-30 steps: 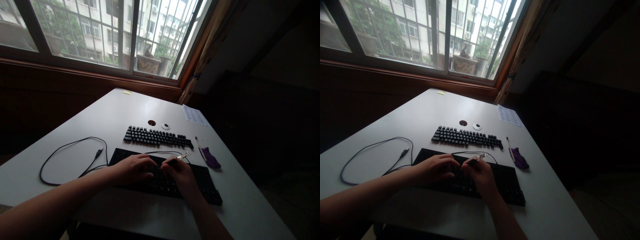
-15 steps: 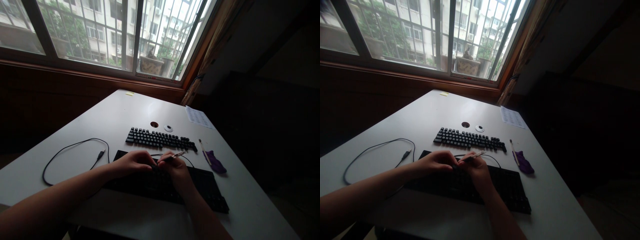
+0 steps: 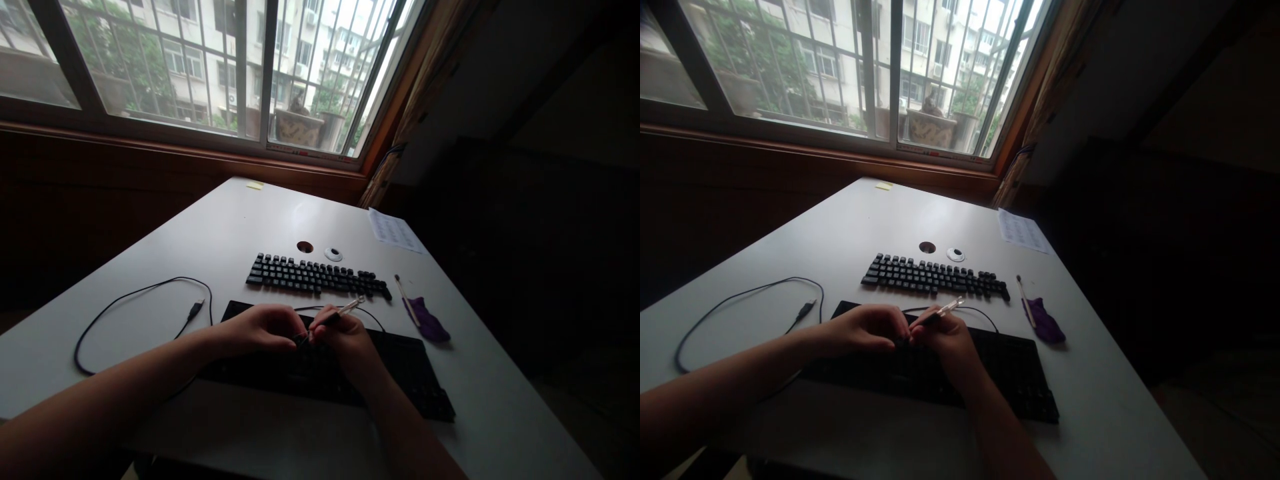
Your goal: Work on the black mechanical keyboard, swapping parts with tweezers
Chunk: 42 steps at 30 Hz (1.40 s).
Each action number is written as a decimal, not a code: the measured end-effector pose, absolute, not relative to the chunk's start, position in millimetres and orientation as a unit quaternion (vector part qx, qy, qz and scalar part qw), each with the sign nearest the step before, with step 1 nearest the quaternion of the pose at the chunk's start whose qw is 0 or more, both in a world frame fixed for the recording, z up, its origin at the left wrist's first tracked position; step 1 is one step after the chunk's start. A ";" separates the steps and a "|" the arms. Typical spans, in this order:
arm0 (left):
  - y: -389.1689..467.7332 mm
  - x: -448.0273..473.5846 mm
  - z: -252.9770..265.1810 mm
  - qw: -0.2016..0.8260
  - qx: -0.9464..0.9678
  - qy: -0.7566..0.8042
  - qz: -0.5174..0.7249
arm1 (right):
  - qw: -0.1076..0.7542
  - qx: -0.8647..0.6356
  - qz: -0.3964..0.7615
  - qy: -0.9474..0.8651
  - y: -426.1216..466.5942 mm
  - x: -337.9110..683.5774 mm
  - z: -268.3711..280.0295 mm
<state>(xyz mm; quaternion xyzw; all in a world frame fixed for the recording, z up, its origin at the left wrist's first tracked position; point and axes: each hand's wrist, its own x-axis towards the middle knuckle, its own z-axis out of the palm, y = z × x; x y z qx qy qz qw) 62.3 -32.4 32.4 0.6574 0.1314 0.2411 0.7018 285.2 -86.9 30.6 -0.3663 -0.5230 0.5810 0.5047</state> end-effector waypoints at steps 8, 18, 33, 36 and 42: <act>-33.9 64.3 27.3 0.683 0.671 0.099 0.271 | 0.555 -0.361 0.568 -0.489 -89.0 280.0 28.4; -33.0 63.9 25.4 0.728 0.615 0.154 0.260 | 0.632 -0.372 0.473 -0.488 -89.7 282.2 34.0; -35.5 65.9 30.3 0.730 0.584 0.197 0.294 | 0.599 -0.484 0.366 -0.522 -95.3 291.4 32.2; -35.2 65.6 30.0 0.725 0.592 0.198 0.290 | 0.555 -0.503 0.300 -0.591 -99.0 290.3 36.9; -33.8 63.8 30.2 0.697 0.625 0.213 0.280 | 0.479 -0.484 0.215 -0.700 -101.3 286.6 42.8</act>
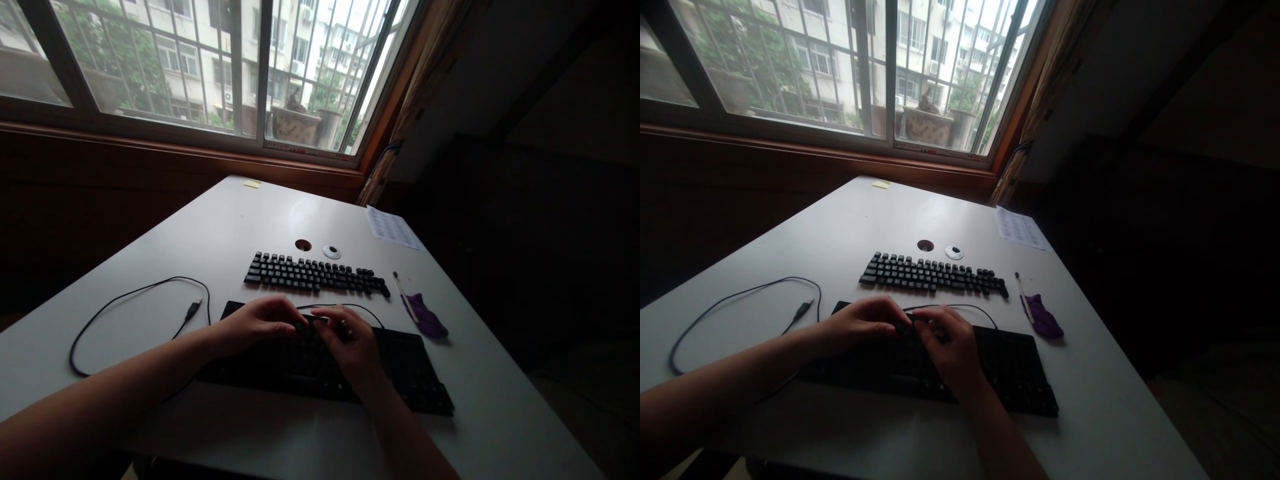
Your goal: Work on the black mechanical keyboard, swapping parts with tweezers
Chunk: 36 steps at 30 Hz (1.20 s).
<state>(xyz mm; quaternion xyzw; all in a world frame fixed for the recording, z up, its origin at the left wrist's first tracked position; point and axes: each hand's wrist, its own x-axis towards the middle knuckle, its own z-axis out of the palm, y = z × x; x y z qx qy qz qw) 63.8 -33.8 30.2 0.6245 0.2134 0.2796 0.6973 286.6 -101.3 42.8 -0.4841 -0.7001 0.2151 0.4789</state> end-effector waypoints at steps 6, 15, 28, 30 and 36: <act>-32.1 63.5 29.2 0.680 0.643 0.223 0.274 | 0.451 -0.440 0.200 -0.751 -100.9 284.4 41.3; -31.6 66.0 16.3 0.741 0.578 0.174 0.294 | 0.441 -0.431 0.206 -0.760 -99.6 282.0 39.6; -33.3 66.6 28.1 0.674 0.638 0.233 0.289 | 0.440 -0.460 0.192 -0.747 -97.7 283.8 36.5; -34.2 67.0 28.9 0.683 0.628 0.236 0.290 | 0.439 -0.464 0.182 -0.748 -97.4 284.6 35.4; -37.9 68.0 31.3 0.688 0.615 0.232 0.307 | 0.398 -0.506 0.172 -0.745 -76.0 314.6 41.2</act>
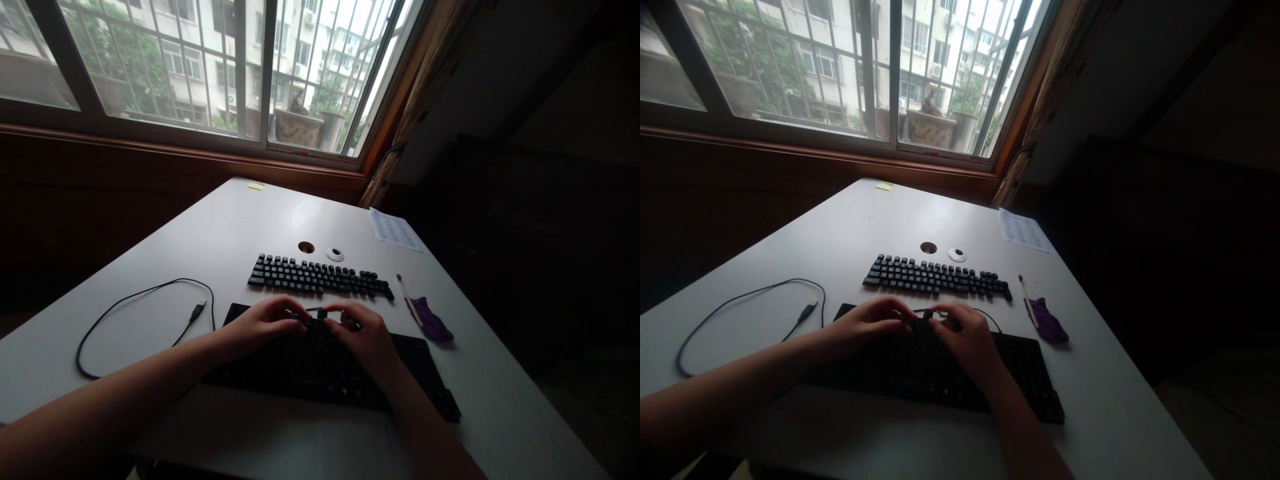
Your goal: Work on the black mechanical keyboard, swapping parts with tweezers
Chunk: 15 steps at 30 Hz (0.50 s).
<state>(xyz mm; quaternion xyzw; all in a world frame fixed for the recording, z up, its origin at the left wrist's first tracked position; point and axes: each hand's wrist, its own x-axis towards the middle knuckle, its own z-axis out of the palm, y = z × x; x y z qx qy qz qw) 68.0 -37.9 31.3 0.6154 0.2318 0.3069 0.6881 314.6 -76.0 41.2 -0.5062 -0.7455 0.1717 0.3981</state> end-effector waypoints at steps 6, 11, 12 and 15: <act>-38.8 66.9 30.9 0.643 0.679 0.218 0.279 | 0.299 -0.551 0.164 -0.762 -26.7 358.0 39.1; -39.5 66.3 32.7 0.618 0.705 0.218 0.272 | 0.262 -0.560 0.158 -0.770 -6.8 363.0 24.1; -39.7 66.3 33.4 0.618 0.706 0.216 0.271 | 0.261 -0.559 0.159 -0.771 -5.8 362.0 21.8; -39.8 66.5 34.9 0.620 0.706 0.212 0.269 | 0.261 -0.558 0.160 -0.772 -5.3 359.6 16.8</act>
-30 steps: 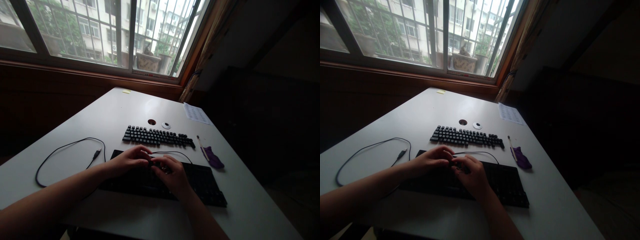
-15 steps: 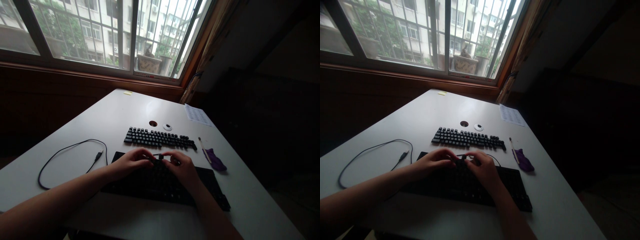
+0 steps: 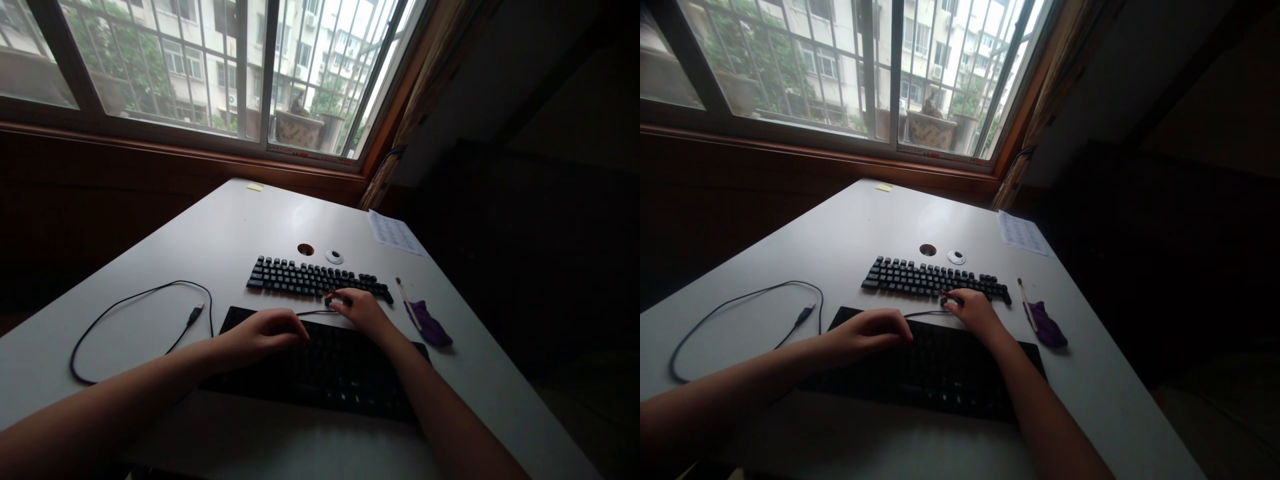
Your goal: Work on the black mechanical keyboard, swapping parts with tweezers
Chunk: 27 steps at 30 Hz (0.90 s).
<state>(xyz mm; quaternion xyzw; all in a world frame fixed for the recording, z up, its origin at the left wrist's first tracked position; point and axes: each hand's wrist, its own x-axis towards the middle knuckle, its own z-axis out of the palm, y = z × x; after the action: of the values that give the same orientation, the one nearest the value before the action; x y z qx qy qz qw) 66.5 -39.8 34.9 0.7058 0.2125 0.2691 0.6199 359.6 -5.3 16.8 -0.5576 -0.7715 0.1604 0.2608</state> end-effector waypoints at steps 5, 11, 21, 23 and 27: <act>-40.2 66.3 35.2 0.615 0.711 0.211 0.266 | 0.270 -0.564 0.149 -0.766 -5.7 361.3 10.2; -40.3 66.5 33.2 0.618 0.709 0.206 0.268 | 0.288 -0.568 0.139 -0.758 -9.6 364.7 11.7; -41.1 66.0 35.1 0.616 0.715 0.198 0.263 | 0.229 -0.523 0.081 -0.817 -17.3 368.4 17.7; -41.6 66.4 36.1 0.613 0.717 0.198 0.265 | 0.217 -0.531 0.060 -0.817 -17.2 367.6 15.7; -42.0 67.0 36.8 0.609 0.720 0.198 0.265 | 0.222 -0.536 0.034 -0.814 -14.7 363.8 12.7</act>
<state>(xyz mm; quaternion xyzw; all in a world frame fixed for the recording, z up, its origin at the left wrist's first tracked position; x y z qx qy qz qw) 67.0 -42.0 36.8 0.7204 0.1984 0.2654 0.6093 363.8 -14.7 12.7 -0.5362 -0.8136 0.0341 0.2223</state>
